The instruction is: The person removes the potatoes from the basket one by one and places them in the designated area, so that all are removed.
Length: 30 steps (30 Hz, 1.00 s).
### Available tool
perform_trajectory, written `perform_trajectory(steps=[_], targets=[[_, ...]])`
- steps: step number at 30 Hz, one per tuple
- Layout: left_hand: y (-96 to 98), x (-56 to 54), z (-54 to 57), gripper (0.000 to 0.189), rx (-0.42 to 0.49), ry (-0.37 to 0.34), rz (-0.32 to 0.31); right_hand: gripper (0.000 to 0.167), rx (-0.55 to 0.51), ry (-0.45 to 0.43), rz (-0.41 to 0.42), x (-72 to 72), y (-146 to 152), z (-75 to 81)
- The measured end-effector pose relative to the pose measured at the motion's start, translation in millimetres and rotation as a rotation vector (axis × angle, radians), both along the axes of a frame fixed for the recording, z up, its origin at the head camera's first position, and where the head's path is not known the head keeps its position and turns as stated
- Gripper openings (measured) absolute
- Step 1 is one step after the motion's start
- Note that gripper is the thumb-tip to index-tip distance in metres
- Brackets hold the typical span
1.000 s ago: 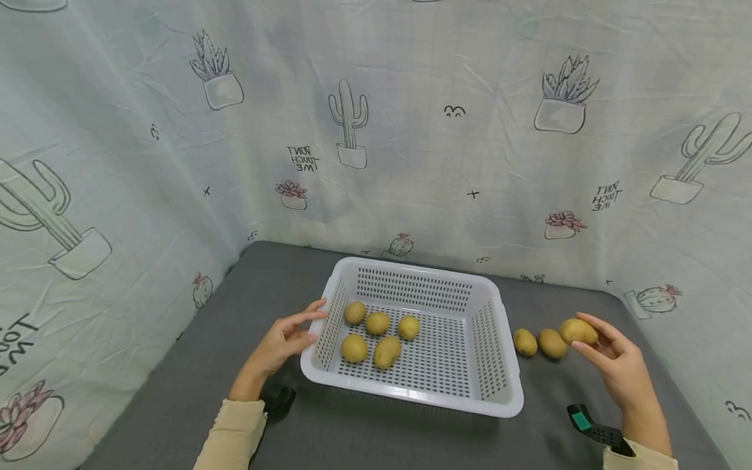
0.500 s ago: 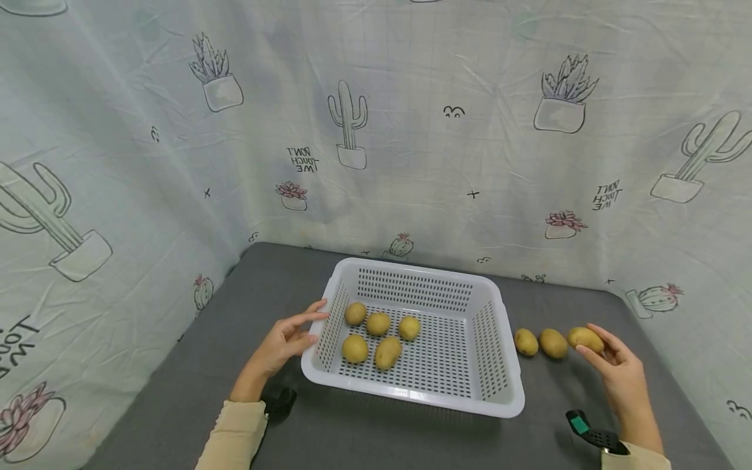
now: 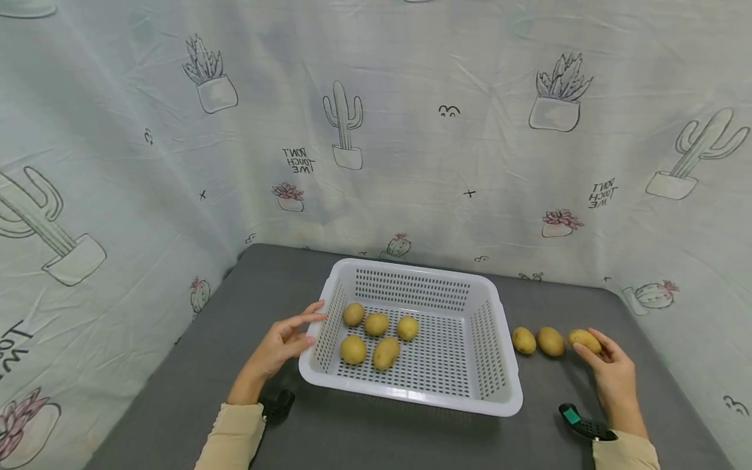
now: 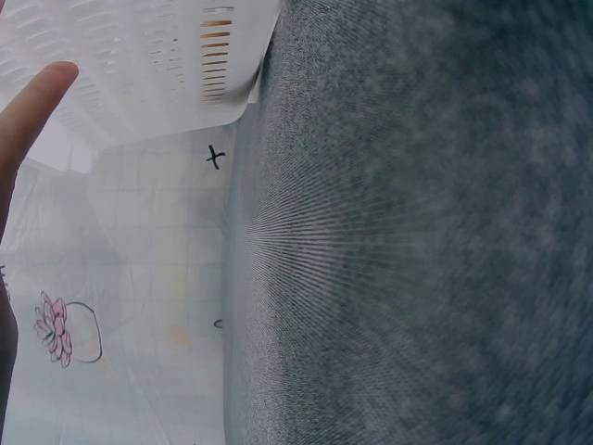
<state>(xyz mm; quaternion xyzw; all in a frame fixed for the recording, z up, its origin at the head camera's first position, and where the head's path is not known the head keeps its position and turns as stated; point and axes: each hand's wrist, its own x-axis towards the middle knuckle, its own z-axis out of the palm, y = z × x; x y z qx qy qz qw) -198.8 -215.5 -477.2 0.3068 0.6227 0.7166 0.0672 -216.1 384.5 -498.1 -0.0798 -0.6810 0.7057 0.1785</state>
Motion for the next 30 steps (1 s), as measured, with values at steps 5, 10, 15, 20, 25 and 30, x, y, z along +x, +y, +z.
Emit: perform_trajectory(steps=[5,10,15,20,25,30], targets=[[0.3,1.1,0.8,0.044,0.011,-0.009,-0.002,0.052,0.035,-0.082,-0.064,-1.1,-1.1,-4.8],[1.4,1.2,1.2,0.043,0.027,-0.002,-0.018,0.061,0.040,-0.133,-0.104,-1.4,-0.4,-10.8],[1.2,1.4,0.9,0.042,0.041,0.006,-0.030,0.064,0.069,-0.178,-0.149,-2.9,0.9,-13.2],[0.3,0.1,0.5,0.043,0.033,-0.003,-0.013,0.066,0.173,-0.281,-0.205,-5.6,1.4,-12.3],[0.8,-0.5,0.9,0.043,0.013,-0.017,0.005,0.067,0.352,-0.358,-0.209,-6.9,2.4,-13.1],[0.0,-1.3,0.1,0.043,0.018,-0.004,-0.006,0.067,0.488,-0.393,-0.198,-8.3,1.1,-13.7]])
